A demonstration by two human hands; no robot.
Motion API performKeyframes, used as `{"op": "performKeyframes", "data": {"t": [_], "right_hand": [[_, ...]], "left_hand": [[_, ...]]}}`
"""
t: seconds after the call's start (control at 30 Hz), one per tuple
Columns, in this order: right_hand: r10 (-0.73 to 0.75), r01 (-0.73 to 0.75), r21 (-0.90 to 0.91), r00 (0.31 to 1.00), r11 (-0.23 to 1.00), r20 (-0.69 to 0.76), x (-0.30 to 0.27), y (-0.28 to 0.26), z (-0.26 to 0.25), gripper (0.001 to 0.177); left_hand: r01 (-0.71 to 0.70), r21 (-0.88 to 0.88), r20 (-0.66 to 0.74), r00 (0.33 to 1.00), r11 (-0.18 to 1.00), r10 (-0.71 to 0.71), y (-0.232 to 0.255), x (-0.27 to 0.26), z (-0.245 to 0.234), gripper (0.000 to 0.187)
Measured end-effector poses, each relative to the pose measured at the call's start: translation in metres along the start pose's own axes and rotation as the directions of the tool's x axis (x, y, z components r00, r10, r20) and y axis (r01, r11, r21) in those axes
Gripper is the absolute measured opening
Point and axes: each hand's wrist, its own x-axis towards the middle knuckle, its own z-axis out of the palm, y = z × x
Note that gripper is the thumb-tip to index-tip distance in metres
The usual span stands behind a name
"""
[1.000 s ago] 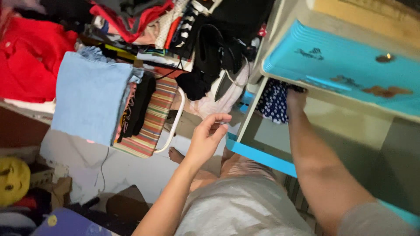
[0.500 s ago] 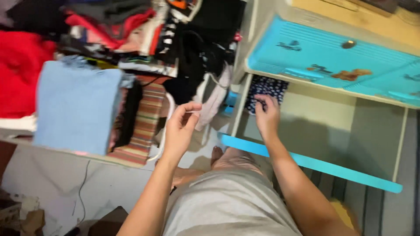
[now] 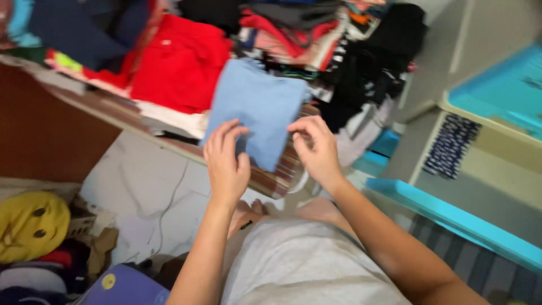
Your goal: Transfer folded clothes from a stack into a dresser drawer.
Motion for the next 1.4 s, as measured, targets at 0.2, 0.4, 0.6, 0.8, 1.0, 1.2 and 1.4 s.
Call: {"op": "performKeyframes", "data": {"t": [0.2, 0.4, 0.6, 0.8, 1.0, 1.2, 1.4], "right_hand": [[-0.445, 0.519, -0.307, 0.85, 0.798, 0.281, 0.029, -0.04, 0.062, 0.055], [-0.352, 0.495, -0.561, 0.868, 0.663, 0.349, 0.03, -0.018, 0.091, 0.072], [0.391, -0.329, -0.332, 0.91, 0.884, 0.141, 0.082, -0.013, 0.066, 0.052], [0.394, -0.445, 0.284, 0.893, 0.849, 0.219, 0.078, -0.004, 0.048, 0.048], [0.374, -0.395, 0.055, 0.9, 0.917, 0.224, 0.056, -0.008, 0.052, 0.045], [0.039, 0.009, -0.143, 0.943, 0.99, 0.33, 0.05, -0.01, 0.054, 0.049], [-0.13, 0.273, -0.353, 0.916, 0.895, 0.379, 0.035, -0.061, 0.072, 0.074]], "left_hand": [[-0.06, 0.038, -0.003, 0.998, 0.997, 0.06, -0.05, 0.0, -0.04, 0.055], [0.058, -0.076, 0.007, 0.998, 0.995, -0.058, -0.072, 0.019, -0.028, 0.028], [0.345, -0.404, -0.15, 0.889, 0.847, -0.433, -0.091, -0.001, -0.021, 0.039], [0.759, -0.632, 0.518, 0.565, 0.158, -0.643, -0.112, -0.041, 0.021, 0.043], [0.797, -0.603, 0.609, 0.432, -0.034, -0.665, -0.095, -0.031, 0.018, 0.032], [0.615, -0.781, 0.411, 0.641, 0.113, -0.648, -0.081, -0.028, 0.01, 0.026], [0.597, -0.802, 0.504, 0.659, -0.019, -0.559, -0.023, 0.031, -0.029, 0.025]]}}
